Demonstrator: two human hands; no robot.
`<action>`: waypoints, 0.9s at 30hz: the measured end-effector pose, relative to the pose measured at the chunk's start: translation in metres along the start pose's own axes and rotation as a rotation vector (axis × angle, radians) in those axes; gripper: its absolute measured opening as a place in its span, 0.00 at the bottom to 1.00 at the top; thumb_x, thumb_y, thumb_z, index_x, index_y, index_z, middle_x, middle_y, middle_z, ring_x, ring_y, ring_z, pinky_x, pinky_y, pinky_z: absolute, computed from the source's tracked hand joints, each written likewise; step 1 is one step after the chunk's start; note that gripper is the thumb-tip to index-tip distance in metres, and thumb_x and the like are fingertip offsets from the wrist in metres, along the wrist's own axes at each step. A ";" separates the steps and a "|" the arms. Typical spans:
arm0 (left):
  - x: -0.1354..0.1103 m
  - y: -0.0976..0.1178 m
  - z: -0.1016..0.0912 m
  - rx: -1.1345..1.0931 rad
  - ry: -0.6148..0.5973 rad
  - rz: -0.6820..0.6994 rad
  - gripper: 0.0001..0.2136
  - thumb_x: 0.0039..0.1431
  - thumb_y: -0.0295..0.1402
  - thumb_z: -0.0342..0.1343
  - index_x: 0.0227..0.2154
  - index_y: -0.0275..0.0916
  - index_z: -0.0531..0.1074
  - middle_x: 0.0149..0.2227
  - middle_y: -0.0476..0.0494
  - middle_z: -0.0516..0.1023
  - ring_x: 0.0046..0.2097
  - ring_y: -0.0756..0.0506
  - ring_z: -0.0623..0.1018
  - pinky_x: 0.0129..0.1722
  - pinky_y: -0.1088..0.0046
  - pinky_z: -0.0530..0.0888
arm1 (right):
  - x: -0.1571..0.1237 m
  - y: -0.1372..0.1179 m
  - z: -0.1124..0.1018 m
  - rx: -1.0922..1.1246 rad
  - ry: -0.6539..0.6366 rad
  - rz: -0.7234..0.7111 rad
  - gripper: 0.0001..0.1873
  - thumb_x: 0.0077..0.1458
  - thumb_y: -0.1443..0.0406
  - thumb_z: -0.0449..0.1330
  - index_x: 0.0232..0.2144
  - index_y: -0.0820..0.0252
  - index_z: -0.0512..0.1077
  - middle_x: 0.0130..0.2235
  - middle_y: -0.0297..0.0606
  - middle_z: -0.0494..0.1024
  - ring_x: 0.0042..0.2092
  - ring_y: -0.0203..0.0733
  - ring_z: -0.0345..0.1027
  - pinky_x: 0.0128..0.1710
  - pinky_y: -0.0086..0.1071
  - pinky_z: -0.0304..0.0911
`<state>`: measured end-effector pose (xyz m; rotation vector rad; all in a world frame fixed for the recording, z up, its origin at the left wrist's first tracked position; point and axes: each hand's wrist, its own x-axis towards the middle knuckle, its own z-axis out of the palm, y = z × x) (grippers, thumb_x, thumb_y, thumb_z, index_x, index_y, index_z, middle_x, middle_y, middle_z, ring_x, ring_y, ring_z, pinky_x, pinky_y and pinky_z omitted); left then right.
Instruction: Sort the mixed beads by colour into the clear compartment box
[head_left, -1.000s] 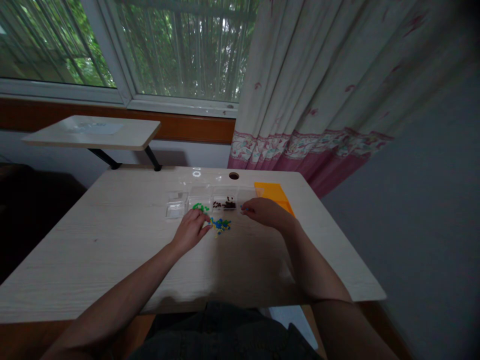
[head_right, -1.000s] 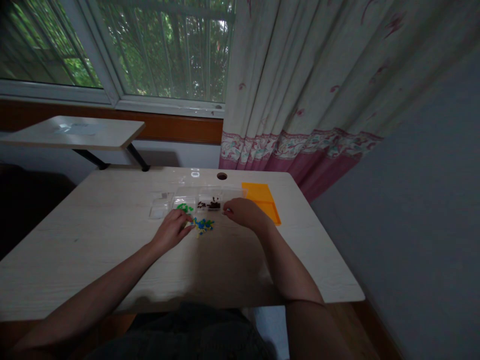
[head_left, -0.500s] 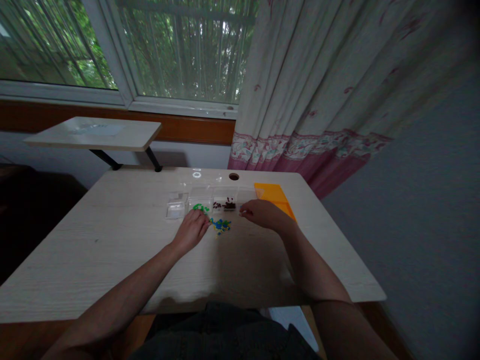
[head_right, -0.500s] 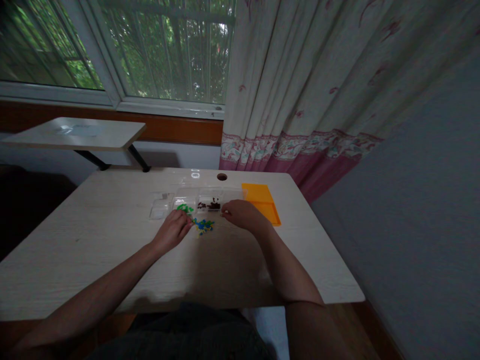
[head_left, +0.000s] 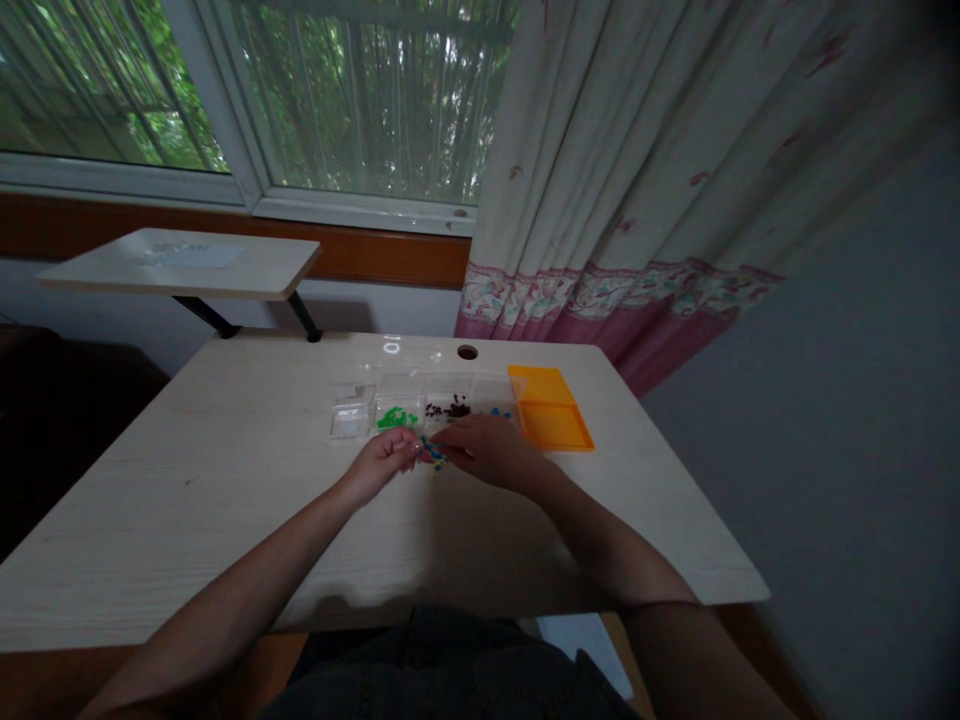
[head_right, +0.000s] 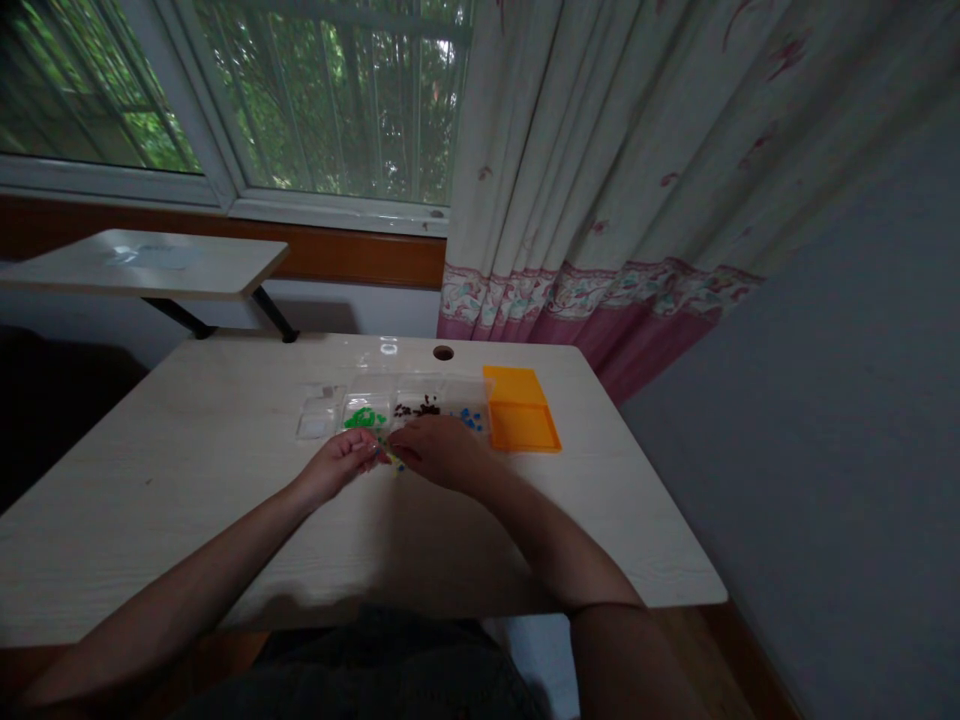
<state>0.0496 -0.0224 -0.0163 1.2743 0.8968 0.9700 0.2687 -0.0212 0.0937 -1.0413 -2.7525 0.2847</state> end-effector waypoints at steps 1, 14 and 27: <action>0.000 0.000 0.000 -0.021 -0.016 -0.012 0.18 0.57 0.49 0.61 0.30 0.36 0.69 0.29 0.46 0.78 0.25 0.53 0.68 0.26 0.76 0.63 | 0.000 -0.001 0.002 0.000 -0.007 -0.007 0.11 0.64 0.65 0.56 0.44 0.55 0.77 0.40 0.39 0.81 0.40 0.39 0.72 0.38 0.29 0.57; -0.005 0.006 0.006 -0.087 -0.055 -0.019 0.24 0.58 0.48 0.60 0.51 0.38 0.67 0.23 0.52 0.74 0.24 0.52 0.71 0.25 0.77 0.61 | 0.004 -0.011 0.008 -0.013 -0.081 -0.026 0.10 0.63 0.65 0.56 0.41 0.54 0.77 0.39 0.36 0.81 0.37 0.37 0.71 0.35 0.28 0.54; -0.004 0.002 0.005 -0.158 -0.060 -0.024 0.23 0.57 0.48 0.61 0.50 0.39 0.68 0.27 0.49 0.76 0.25 0.52 0.72 0.27 0.77 0.64 | 0.005 -0.012 0.029 -0.082 0.021 -0.011 0.10 0.64 0.64 0.55 0.41 0.56 0.76 0.37 0.38 0.82 0.37 0.38 0.72 0.34 0.29 0.55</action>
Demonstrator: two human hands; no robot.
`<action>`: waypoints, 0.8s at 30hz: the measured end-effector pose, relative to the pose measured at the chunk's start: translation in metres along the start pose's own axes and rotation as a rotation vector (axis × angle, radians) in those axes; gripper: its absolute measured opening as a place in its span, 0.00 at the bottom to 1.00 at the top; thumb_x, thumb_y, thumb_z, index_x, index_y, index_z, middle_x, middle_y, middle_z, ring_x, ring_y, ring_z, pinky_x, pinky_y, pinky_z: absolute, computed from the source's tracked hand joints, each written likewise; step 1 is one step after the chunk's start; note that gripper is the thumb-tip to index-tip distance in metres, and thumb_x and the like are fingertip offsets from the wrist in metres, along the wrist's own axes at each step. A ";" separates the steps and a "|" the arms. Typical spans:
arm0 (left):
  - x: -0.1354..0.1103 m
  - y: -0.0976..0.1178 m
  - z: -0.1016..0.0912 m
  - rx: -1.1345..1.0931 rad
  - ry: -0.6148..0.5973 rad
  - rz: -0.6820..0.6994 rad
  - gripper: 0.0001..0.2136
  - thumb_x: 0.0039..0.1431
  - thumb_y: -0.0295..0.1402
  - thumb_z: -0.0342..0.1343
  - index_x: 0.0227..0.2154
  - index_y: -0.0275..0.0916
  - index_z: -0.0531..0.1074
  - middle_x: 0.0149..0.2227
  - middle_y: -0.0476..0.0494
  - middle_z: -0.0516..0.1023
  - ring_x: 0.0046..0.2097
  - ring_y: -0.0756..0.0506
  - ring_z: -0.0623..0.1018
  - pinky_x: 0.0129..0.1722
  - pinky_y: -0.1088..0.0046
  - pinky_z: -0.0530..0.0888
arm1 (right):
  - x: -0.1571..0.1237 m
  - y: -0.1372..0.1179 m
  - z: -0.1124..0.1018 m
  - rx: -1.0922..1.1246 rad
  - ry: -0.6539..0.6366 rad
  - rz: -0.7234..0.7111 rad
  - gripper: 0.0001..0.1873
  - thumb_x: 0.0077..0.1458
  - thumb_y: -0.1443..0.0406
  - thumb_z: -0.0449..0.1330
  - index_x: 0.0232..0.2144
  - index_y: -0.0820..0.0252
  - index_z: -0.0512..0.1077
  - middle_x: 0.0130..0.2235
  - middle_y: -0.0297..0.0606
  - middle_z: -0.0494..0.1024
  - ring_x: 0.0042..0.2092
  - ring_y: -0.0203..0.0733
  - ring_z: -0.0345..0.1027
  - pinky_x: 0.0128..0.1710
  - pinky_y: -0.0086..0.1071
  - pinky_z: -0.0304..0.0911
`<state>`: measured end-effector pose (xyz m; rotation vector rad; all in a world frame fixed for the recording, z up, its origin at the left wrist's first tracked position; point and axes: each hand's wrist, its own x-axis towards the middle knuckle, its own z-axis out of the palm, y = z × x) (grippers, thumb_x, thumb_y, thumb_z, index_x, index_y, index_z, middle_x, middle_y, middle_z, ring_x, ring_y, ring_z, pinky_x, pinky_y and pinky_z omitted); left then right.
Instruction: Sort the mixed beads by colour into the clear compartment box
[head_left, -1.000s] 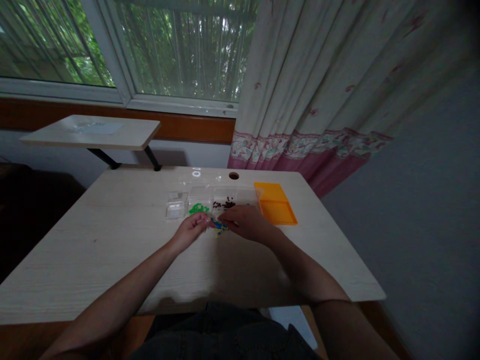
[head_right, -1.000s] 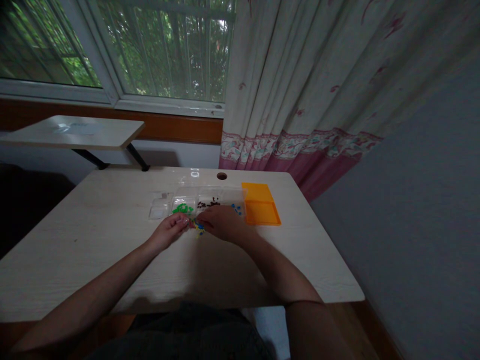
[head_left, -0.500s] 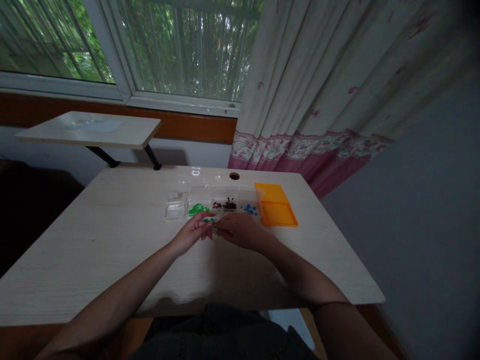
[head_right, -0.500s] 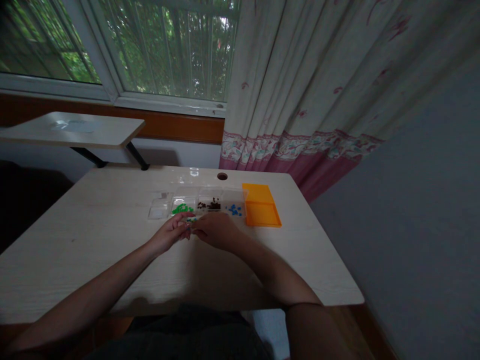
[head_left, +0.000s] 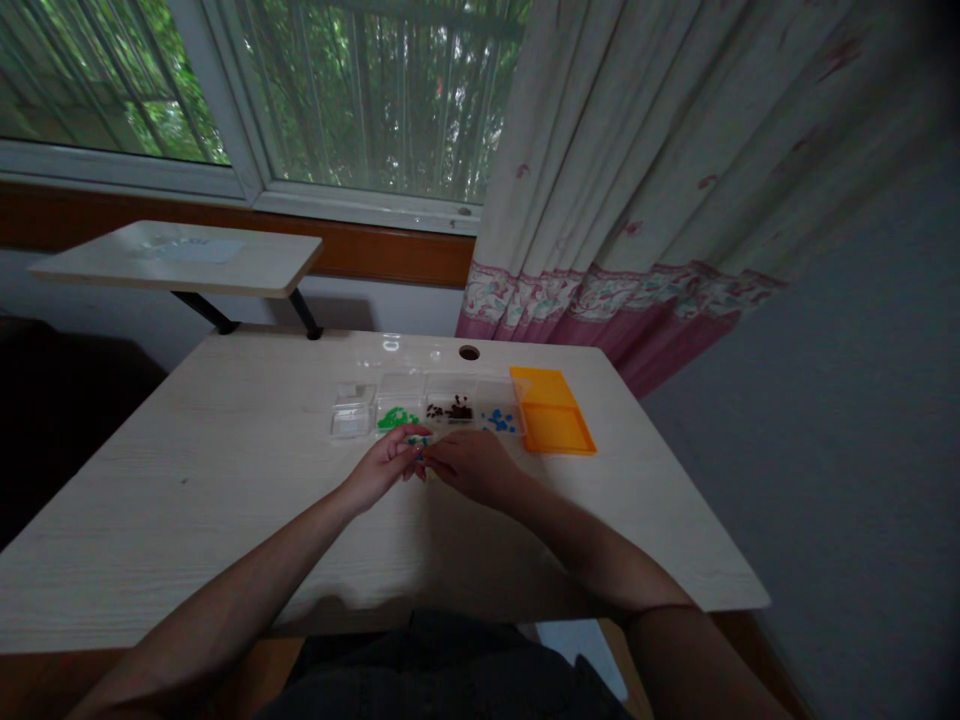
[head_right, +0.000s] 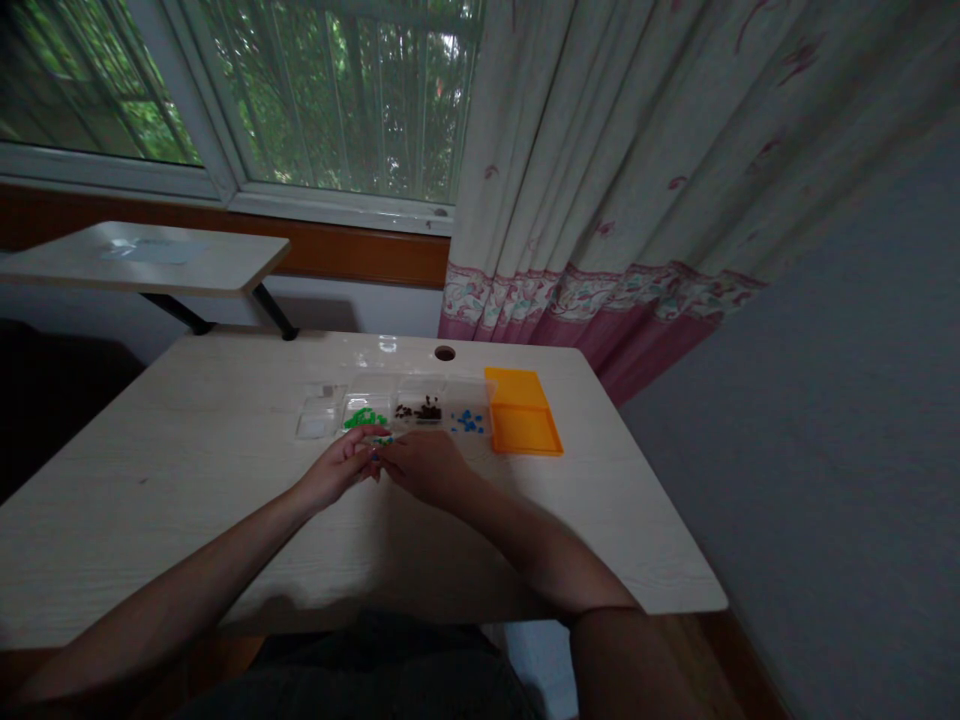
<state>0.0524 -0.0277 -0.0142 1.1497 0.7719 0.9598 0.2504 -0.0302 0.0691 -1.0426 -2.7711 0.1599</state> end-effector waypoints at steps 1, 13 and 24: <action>0.000 -0.001 0.000 -0.006 0.003 0.000 0.23 0.57 0.48 0.62 0.50 0.39 0.68 0.27 0.49 0.76 0.25 0.52 0.72 0.27 0.77 0.64 | 0.000 0.000 0.002 -0.003 0.012 0.000 0.10 0.64 0.64 0.55 0.42 0.56 0.76 0.38 0.38 0.82 0.37 0.38 0.73 0.34 0.29 0.55; 0.000 0.000 0.002 -0.015 -0.007 0.051 0.22 0.59 0.48 0.60 0.49 0.39 0.68 0.26 0.50 0.75 0.26 0.52 0.70 0.28 0.77 0.62 | 0.001 -0.001 0.010 0.020 0.076 0.014 0.09 0.62 0.66 0.57 0.40 0.56 0.77 0.39 0.37 0.83 0.37 0.38 0.74 0.34 0.27 0.58; -0.003 0.005 0.002 0.017 -0.009 0.069 0.20 0.62 0.47 0.57 0.47 0.36 0.68 0.23 0.50 0.75 0.23 0.53 0.68 0.24 0.78 0.60 | 0.001 0.002 0.005 0.023 0.069 0.060 0.09 0.62 0.65 0.57 0.40 0.57 0.78 0.37 0.38 0.82 0.37 0.38 0.73 0.35 0.28 0.58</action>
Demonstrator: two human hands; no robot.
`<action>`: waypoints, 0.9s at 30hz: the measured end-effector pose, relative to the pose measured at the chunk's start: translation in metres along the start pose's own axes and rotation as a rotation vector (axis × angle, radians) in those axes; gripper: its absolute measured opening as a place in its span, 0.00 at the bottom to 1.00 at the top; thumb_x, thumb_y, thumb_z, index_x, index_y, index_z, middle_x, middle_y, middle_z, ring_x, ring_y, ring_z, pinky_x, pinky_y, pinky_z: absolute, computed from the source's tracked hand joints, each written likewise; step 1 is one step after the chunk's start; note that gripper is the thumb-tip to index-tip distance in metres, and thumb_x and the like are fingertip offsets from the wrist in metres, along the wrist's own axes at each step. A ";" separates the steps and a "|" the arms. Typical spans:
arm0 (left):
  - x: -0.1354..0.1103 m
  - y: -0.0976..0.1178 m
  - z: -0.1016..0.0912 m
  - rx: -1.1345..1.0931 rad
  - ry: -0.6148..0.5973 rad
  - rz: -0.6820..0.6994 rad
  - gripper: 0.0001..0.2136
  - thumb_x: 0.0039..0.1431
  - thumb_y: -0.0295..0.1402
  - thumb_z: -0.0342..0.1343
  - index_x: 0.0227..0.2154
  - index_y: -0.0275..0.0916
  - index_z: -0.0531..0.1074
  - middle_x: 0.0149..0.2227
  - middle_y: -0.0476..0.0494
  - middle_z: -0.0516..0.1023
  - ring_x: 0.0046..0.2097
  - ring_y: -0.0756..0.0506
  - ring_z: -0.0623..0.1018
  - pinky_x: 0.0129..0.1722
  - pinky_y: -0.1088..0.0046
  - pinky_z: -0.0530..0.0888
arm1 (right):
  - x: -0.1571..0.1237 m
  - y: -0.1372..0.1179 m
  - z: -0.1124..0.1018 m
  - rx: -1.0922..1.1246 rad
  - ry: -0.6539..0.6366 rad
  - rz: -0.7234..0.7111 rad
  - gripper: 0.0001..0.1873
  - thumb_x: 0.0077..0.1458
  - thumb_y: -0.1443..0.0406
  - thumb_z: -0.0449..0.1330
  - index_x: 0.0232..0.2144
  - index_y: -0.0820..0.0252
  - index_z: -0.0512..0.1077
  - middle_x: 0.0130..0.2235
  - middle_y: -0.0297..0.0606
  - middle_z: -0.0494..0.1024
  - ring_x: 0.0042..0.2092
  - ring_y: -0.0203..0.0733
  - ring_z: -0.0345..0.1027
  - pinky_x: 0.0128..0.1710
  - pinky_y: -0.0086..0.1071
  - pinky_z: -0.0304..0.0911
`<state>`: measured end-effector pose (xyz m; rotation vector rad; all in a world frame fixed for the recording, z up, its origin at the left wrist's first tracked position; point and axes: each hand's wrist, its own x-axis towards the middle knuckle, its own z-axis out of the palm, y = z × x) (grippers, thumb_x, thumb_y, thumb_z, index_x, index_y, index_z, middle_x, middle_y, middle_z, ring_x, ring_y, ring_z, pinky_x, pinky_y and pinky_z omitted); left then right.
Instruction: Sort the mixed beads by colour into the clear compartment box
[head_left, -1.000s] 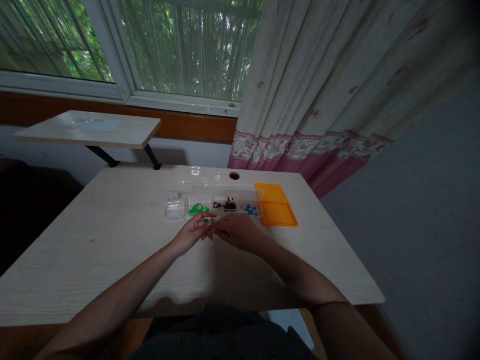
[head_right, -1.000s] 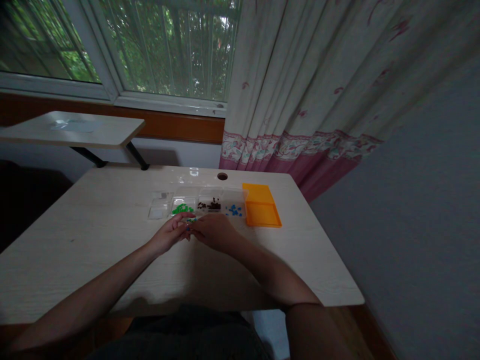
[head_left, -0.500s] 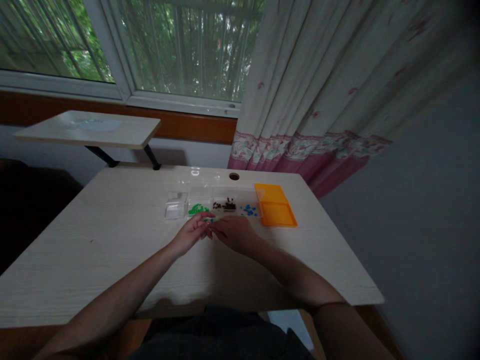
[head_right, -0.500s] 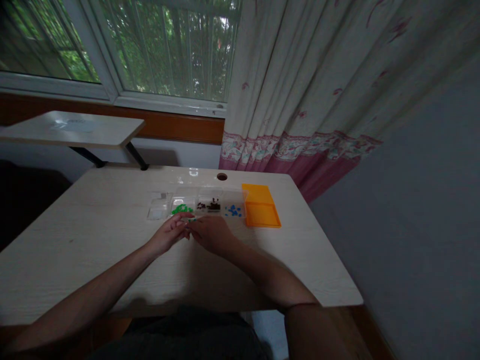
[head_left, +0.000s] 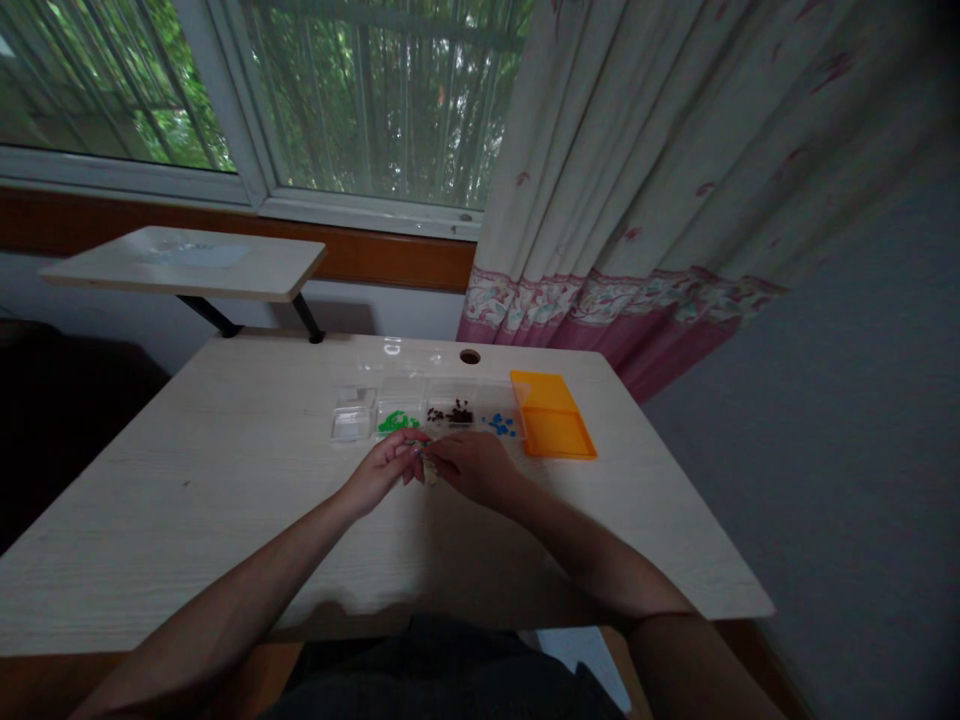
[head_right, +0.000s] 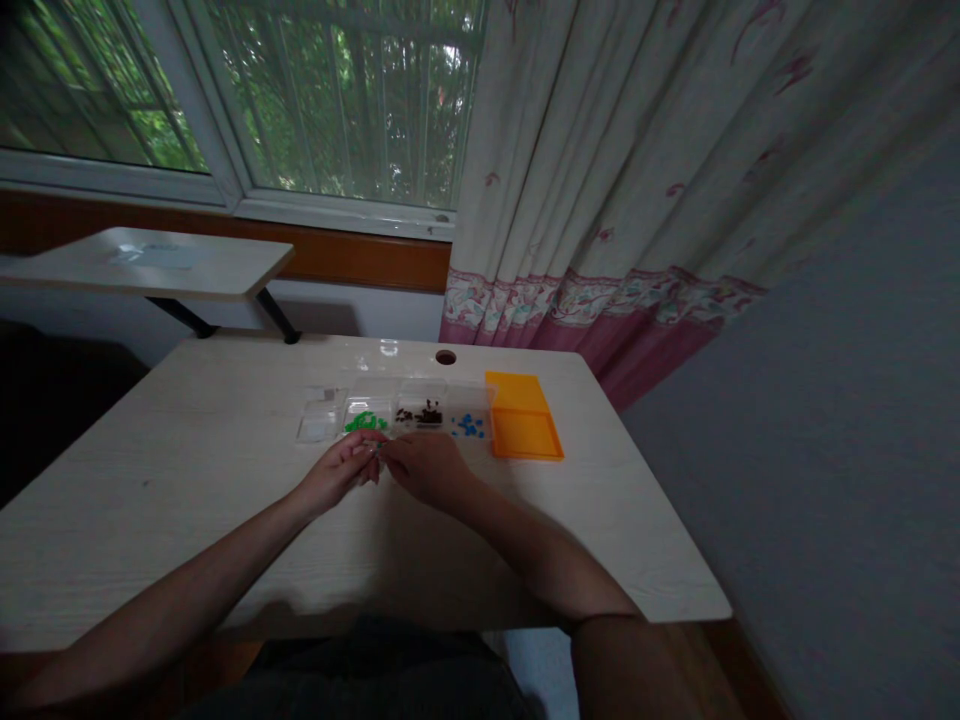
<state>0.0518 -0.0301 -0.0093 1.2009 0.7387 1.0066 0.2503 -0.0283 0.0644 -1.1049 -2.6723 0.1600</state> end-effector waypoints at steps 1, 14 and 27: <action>0.000 0.000 0.000 0.004 0.001 0.001 0.19 0.62 0.47 0.57 0.46 0.36 0.68 0.23 0.50 0.75 0.23 0.53 0.67 0.24 0.78 0.60 | 0.000 0.001 -0.001 0.006 0.002 0.003 0.09 0.62 0.65 0.57 0.40 0.58 0.77 0.37 0.39 0.82 0.37 0.38 0.73 0.35 0.28 0.58; 0.001 -0.001 0.002 -0.049 0.038 -0.014 0.18 0.60 0.47 0.59 0.42 0.36 0.71 0.26 0.48 0.75 0.25 0.53 0.69 0.25 0.78 0.61 | 0.001 0.000 0.001 0.029 0.014 -0.009 0.09 0.63 0.65 0.57 0.39 0.58 0.77 0.36 0.38 0.82 0.37 0.38 0.73 0.35 0.28 0.57; 0.001 -0.010 0.000 -0.078 0.096 -0.007 0.19 0.56 0.47 0.63 0.42 0.39 0.73 0.31 0.47 0.76 0.30 0.51 0.73 0.29 0.77 0.65 | 0.002 0.000 0.011 0.096 0.029 0.081 0.11 0.63 0.63 0.58 0.45 0.54 0.78 0.41 0.38 0.83 0.40 0.39 0.75 0.37 0.28 0.60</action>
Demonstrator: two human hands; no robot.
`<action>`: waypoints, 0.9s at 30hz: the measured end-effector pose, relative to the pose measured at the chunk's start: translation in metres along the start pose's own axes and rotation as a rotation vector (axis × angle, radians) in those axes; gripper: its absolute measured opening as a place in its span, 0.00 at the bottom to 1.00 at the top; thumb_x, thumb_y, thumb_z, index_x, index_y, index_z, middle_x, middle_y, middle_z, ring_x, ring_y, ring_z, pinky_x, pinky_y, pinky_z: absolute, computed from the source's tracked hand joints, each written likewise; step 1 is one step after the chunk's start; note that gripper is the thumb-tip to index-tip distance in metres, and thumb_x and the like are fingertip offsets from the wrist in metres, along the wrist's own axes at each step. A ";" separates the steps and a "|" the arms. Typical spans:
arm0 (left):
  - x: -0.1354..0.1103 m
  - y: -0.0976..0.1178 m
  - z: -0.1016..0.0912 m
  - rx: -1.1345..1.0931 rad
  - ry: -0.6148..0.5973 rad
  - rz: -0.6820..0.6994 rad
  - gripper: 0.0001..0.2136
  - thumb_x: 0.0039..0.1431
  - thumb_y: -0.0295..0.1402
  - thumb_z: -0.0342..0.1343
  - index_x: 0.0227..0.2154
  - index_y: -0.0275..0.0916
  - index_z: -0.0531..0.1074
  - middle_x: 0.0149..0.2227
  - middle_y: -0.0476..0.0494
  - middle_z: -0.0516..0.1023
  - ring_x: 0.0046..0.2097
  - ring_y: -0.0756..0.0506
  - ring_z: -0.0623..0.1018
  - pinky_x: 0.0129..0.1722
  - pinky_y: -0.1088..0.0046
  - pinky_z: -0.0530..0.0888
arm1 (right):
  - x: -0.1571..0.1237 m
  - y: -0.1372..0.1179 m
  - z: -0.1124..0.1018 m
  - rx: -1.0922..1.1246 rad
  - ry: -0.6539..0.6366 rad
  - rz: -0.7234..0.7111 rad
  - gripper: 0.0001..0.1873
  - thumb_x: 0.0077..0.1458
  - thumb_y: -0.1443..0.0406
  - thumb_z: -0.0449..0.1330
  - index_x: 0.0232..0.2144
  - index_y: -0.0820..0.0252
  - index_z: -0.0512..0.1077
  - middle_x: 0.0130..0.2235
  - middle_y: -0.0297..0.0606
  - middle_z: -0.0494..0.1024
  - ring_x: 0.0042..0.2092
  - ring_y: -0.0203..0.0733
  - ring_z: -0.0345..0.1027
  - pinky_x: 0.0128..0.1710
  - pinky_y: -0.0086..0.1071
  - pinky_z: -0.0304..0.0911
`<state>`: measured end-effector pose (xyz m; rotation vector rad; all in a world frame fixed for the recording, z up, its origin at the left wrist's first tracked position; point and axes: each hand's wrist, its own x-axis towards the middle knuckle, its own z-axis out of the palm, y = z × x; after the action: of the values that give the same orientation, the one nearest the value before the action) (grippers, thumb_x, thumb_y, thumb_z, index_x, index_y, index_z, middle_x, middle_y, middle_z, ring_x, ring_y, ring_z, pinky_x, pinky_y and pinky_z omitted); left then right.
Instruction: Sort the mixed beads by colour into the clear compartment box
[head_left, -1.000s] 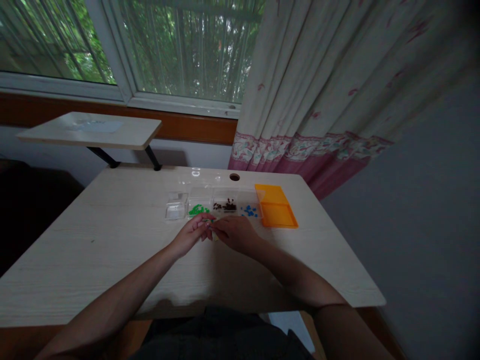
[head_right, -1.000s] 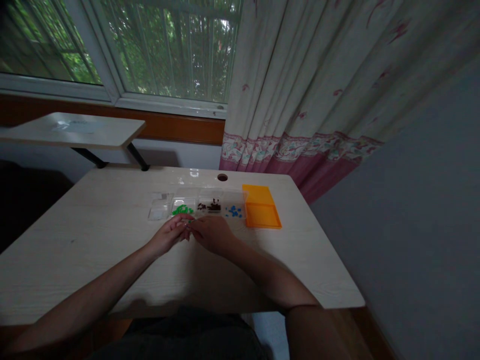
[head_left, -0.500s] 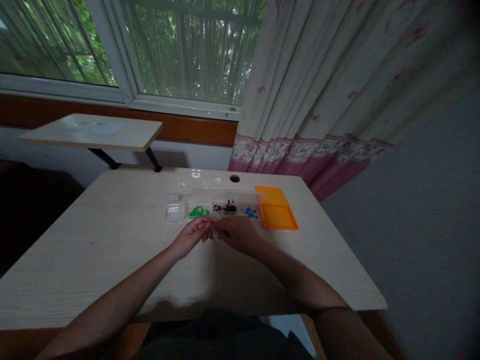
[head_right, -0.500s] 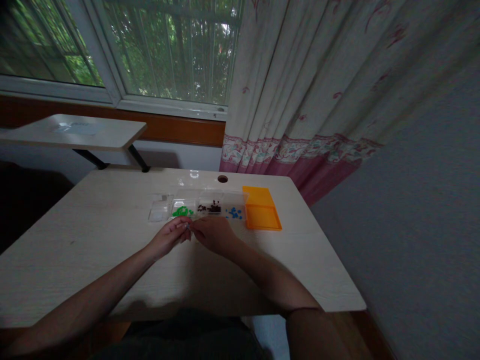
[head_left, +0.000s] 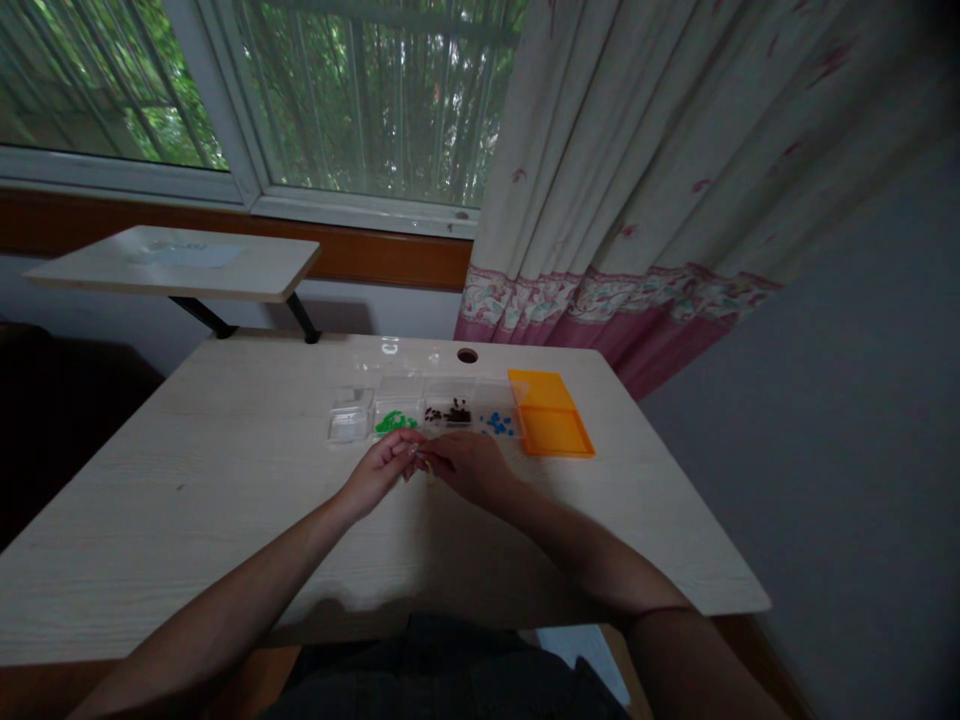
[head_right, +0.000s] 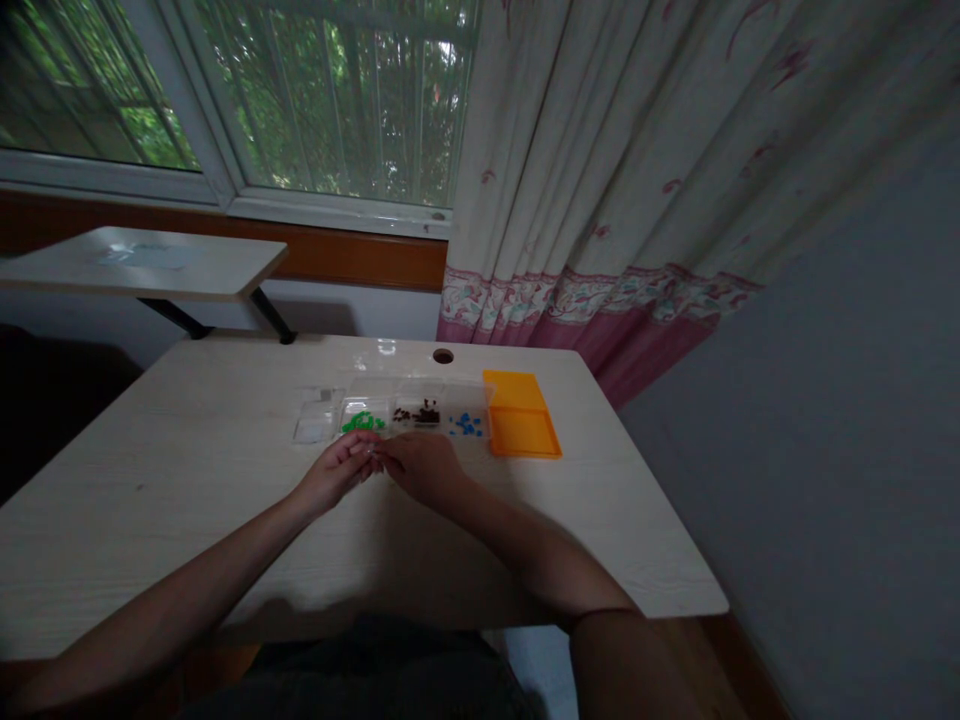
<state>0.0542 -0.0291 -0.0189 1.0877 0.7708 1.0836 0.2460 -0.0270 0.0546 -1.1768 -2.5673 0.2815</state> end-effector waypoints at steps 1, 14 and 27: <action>0.000 -0.001 0.000 0.006 0.000 0.002 0.19 0.56 0.47 0.63 0.43 0.39 0.73 0.32 0.47 0.76 0.31 0.51 0.73 0.30 0.77 0.66 | 0.000 0.000 0.000 0.000 0.003 0.001 0.11 0.63 0.63 0.58 0.45 0.55 0.78 0.41 0.38 0.83 0.40 0.39 0.75 0.38 0.28 0.61; 0.004 0.008 -0.012 0.364 0.144 0.185 0.16 0.62 0.46 0.57 0.43 0.38 0.74 0.29 0.47 0.75 0.32 0.48 0.74 0.34 0.74 0.69 | 0.002 0.019 -0.041 -0.003 0.147 0.132 0.12 0.64 0.63 0.56 0.44 0.54 0.79 0.44 0.38 0.83 0.42 0.40 0.76 0.42 0.29 0.64; 0.005 0.011 -0.025 1.017 0.109 0.451 0.10 0.66 0.36 0.51 0.42 0.40 0.75 0.40 0.40 0.78 0.45 0.42 0.75 0.47 0.65 0.70 | -0.014 0.059 -0.093 -0.254 0.343 0.282 0.18 0.67 0.59 0.50 0.45 0.57 0.79 0.45 0.41 0.82 0.47 0.43 0.75 0.46 0.31 0.63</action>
<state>0.0302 -0.0156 -0.0161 2.1475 1.2555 1.1321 0.3287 0.0056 0.1209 -1.5302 -2.1828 -0.1811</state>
